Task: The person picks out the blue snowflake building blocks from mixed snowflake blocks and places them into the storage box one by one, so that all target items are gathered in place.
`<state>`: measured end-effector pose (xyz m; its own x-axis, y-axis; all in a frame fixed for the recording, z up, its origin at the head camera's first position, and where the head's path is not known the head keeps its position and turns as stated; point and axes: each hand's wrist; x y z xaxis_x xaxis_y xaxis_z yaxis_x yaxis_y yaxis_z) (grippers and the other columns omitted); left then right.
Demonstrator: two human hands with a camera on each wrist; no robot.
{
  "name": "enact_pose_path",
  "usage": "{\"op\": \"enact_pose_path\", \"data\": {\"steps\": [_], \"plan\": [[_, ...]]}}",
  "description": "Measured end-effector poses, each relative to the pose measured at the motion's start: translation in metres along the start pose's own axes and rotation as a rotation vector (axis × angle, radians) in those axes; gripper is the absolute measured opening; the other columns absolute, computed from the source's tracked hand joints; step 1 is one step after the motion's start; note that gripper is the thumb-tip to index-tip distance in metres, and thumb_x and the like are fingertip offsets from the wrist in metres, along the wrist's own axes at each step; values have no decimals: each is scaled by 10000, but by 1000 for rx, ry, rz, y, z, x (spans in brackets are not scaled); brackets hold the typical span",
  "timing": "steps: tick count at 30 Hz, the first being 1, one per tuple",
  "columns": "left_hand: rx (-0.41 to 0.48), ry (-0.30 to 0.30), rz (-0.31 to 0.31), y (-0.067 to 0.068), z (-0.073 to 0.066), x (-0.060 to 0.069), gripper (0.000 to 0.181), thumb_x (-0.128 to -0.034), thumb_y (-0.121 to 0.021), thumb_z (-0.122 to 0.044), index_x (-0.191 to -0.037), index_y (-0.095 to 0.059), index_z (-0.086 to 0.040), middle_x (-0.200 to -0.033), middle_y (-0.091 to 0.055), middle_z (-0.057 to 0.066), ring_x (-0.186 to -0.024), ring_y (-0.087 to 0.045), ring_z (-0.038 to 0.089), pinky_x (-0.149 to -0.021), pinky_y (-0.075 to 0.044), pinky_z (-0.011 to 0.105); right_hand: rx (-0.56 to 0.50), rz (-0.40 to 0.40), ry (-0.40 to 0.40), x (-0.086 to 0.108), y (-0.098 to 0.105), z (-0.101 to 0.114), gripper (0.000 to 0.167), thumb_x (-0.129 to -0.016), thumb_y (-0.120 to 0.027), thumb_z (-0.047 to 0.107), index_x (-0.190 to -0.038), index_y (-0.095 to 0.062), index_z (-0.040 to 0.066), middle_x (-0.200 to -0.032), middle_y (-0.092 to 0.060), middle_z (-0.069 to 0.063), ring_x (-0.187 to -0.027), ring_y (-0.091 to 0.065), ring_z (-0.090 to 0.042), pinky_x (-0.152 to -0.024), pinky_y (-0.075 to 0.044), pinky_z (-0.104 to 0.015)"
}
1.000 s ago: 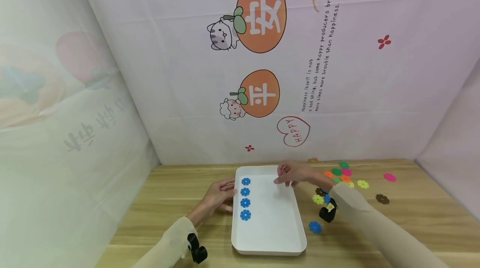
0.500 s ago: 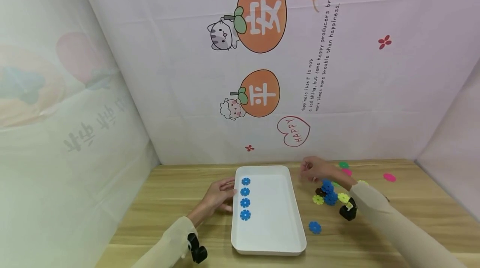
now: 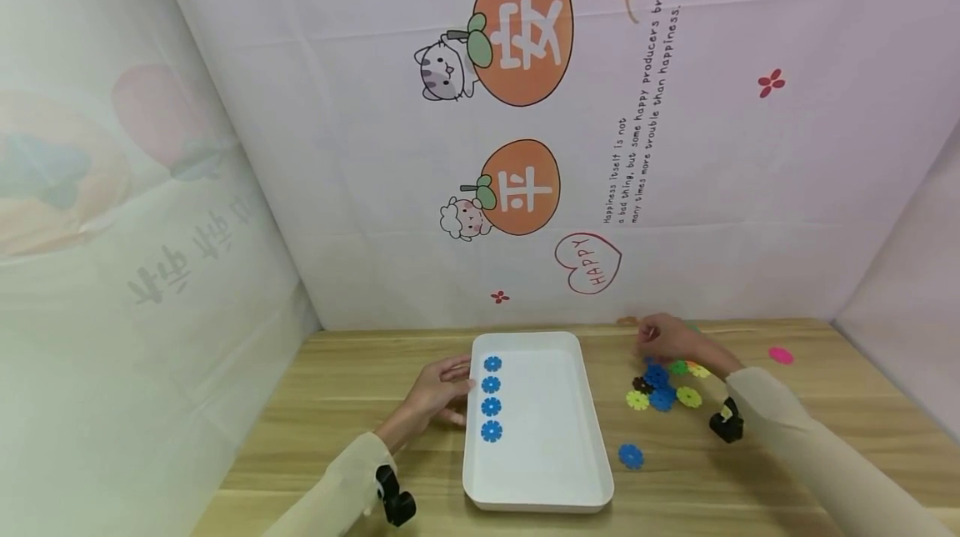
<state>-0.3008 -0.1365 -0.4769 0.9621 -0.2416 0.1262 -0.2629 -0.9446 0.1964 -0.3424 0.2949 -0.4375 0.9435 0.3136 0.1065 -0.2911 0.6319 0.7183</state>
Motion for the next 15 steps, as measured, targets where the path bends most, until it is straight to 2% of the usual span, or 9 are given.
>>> {"op": "enact_pose_path", "data": {"steps": [5,10,13,15], "plan": [[-1,3,-5,0,0,0,563,-1009,-688,-94,-1529,-491,-4,-1495,-552,280,-1096,-728,359,-602,-672,411,25,13,4,4,7,-9,142,-953,-704,35,-870,-603,-20,-758,-614,-68,-652,-579,-181,-537,-517,-305],[-6,3,-8,0,0,1,556,-1008,-687,-88,-1526,-500,-12,-1466,-571,287,-1092,-728,357,-609,-674,420,36,41,-31,7,10,-17,129,-946,-687,23,-880,-578,0,-743,-583,-42,-622,-527,-149,-518,-464,-258],[-7,3,-8,0,0,1,556,-1009,-686,-88,-1528,-499,-15,-1459,-577,288,-1098,-726,366,-612,-675,426,49,101,-53,8,11,-21,152,-950,-701,52,-932,-558,3,-748,-581,-18,-615,-520,-116,-524,-468,-228],[-9,3,-8,0,-1,1,556,-1011,-685,-90,-1529,-497,-17,-1457,-578,288,-1100,-726,373,-613,-675,429,51,159,-40,9,12,-22,201,-952,-721,76,-961,-539,-8,-728,-577,-11,-592,-504,-92,-513,-455,-216]]}}
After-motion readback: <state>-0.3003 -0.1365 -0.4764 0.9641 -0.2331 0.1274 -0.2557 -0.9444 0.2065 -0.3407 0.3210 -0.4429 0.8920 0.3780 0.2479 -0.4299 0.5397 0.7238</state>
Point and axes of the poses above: each hand's wrist, its own x-axis away from the middle knuckle, its own y-axis out of the back of the hand, z = x × y
